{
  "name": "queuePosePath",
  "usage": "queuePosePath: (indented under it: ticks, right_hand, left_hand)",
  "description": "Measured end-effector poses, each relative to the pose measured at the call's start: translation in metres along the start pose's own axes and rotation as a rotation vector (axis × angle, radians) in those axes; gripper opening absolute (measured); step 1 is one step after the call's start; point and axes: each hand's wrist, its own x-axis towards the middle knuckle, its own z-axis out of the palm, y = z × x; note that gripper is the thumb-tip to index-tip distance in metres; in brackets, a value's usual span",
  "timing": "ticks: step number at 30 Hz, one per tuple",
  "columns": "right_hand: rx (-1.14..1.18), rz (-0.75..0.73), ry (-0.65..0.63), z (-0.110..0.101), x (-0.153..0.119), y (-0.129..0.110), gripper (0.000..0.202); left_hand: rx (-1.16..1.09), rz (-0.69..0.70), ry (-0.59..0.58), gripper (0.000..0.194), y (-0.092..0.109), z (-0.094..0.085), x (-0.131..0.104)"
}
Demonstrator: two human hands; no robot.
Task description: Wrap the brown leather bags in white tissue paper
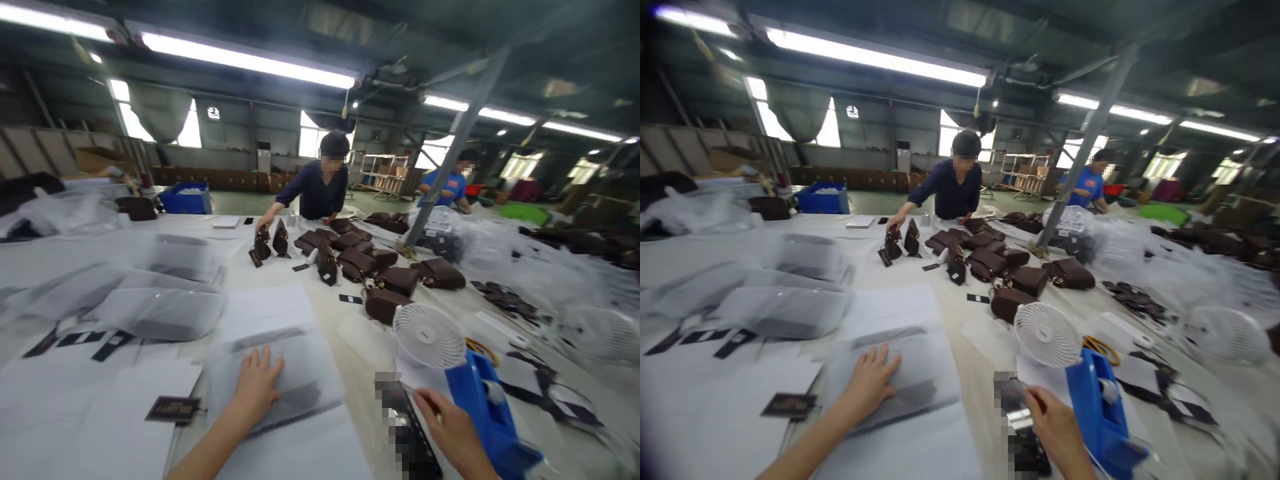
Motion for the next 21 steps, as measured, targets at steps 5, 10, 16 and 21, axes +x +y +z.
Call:
queuePosePath:
  ticks: [5,10,16,21]
  right_hand:
    - [0.014,-0.577,-0.37,0.05,0.059,-0.139,0.028]
    - [-0.151,-0.875,-0.582,0.1,0.112,-0.214,0.019]
    - [-0.166,-0.886,-0.614,0.167,0.14,-0.235,0.015]
    - [-0.004,-0.734,-0.406,0.193,0.155,-0.232,0.032]
  left_hand:
    - [-0.035,-0.009,0.016,0.073,-0.001,0.005,0.002]
    - [-0.05,0.002,0.023,0.075,-0.002,0.01,0.005]
    - [-0.055,0.001,0.018,0.077,-0.005,0.017,0.01]
    - [-0.079,0.003,0.047,0.078,-0.007,0.027,0.015]
